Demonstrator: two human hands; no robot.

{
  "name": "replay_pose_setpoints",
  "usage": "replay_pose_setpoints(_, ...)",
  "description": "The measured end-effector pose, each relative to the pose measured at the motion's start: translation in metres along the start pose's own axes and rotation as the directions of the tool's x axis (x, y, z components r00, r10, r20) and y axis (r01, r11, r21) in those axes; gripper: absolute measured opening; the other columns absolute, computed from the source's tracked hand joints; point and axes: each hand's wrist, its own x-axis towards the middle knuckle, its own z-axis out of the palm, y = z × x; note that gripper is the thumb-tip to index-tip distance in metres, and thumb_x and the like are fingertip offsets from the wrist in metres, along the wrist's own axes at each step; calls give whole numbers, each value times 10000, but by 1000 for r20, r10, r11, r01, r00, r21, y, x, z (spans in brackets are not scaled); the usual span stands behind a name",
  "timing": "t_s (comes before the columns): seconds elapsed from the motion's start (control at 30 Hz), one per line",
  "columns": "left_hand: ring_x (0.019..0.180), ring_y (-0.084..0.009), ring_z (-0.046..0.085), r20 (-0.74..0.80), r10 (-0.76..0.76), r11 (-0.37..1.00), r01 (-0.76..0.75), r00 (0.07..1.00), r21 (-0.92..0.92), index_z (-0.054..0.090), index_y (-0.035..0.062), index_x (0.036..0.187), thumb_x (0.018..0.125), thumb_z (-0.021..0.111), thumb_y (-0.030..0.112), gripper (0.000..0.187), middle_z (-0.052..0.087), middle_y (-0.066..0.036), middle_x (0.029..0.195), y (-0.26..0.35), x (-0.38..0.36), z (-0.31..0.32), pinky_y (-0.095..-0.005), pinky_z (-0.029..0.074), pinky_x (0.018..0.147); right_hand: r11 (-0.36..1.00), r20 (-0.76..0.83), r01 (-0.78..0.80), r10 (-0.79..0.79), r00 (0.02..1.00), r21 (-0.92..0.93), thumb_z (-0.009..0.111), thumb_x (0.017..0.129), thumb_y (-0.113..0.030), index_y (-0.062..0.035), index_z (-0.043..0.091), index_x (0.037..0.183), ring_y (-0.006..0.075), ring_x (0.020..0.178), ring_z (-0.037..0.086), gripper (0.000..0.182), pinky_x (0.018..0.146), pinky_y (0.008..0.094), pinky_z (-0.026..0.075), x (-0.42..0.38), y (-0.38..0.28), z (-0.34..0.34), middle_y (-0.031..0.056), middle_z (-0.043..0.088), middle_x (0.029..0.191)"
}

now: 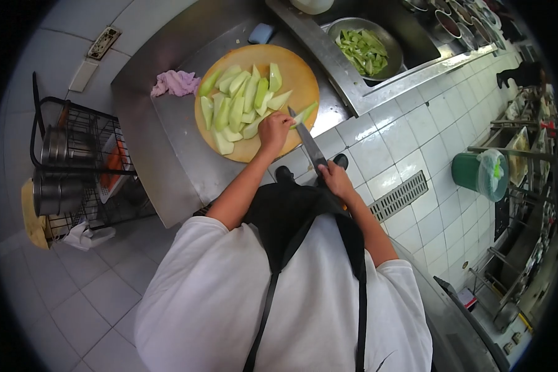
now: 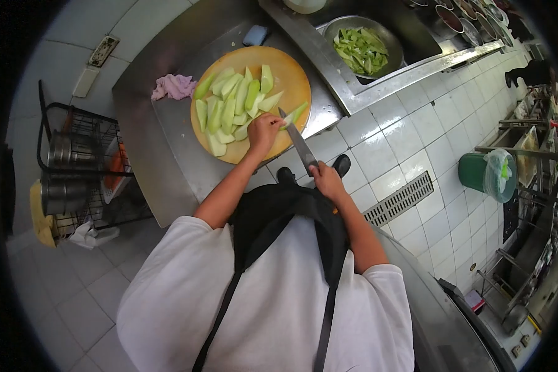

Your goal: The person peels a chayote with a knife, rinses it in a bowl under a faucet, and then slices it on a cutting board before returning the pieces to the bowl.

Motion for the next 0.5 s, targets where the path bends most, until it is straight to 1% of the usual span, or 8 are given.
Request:
replay_pose_setpoints(0.07,753,-269,684,-33,45,999,-45,998,-12,771,79,785,763,812,206,135,719,-45,840,0,-3,-2,-377,514,670,998,33,-55,55,998,-21,525,1028,-358,44,576,953,521,866,637,412,763,581,476,-16,-2,-3,323,649,838)
replay_pose_setpoints(0.1,752,-268,684,-48,66,998,-67,997,-17,767,74,783,764,810,199,134,716,-46,835,0,-5,-2,-378,514,671,998,22,-17,18,1000,-61,520,1027,-355,39,586,953,516,851,641,407,764,586,485,-19,-2,-4,320,654,835)
replay_pose_setpoints(0.2,742,-272,680,-19,98,992,-99,995,-83,751,55,764,763,810,170,129,700,-56,803,1,-16,5,-384,515,672,988,19,58,-56,998,-143,520,1023,-351,36,593,954,507,848,649,400,776,585,498,-8,-8,-4,316,661,830)
replay_pose_setpoints(0.3,761,-278,680,-19,125,992,-125,992,-25,754,62,844,774,807,156,129,693,-66,843,2,-20,6,-386,518,690,988,14,11,-9,1000,-155,523,1018,-349,32,599,946,499,834,655,395,776,581,505,-3,-19,-4,310,665,818)
replay_pose_setpoints(0.4,823,-286,680,-11,166,985,-165,986,53,747,68,951,787,803,165,198,691,-71,918,-7,-28,-4,-395,524,728,986,7,17,-16,1000,-168,526,1016,-345,28,607,937,496,832,656,389,772,580,507,-15,-25,-7,303,668,813)
replay_pose_setpoints(0.5,903,-324,655,28,183,979,-185,983,90,713,68,997,810,786,169,225,661,-95,954,-20,-40,-14,-427,526,765,984,46,-58,67,997,-170,531,1013,-342,19,615,928,493,837,656,380,768,578,506,-31,-41,-15,297,670,818)
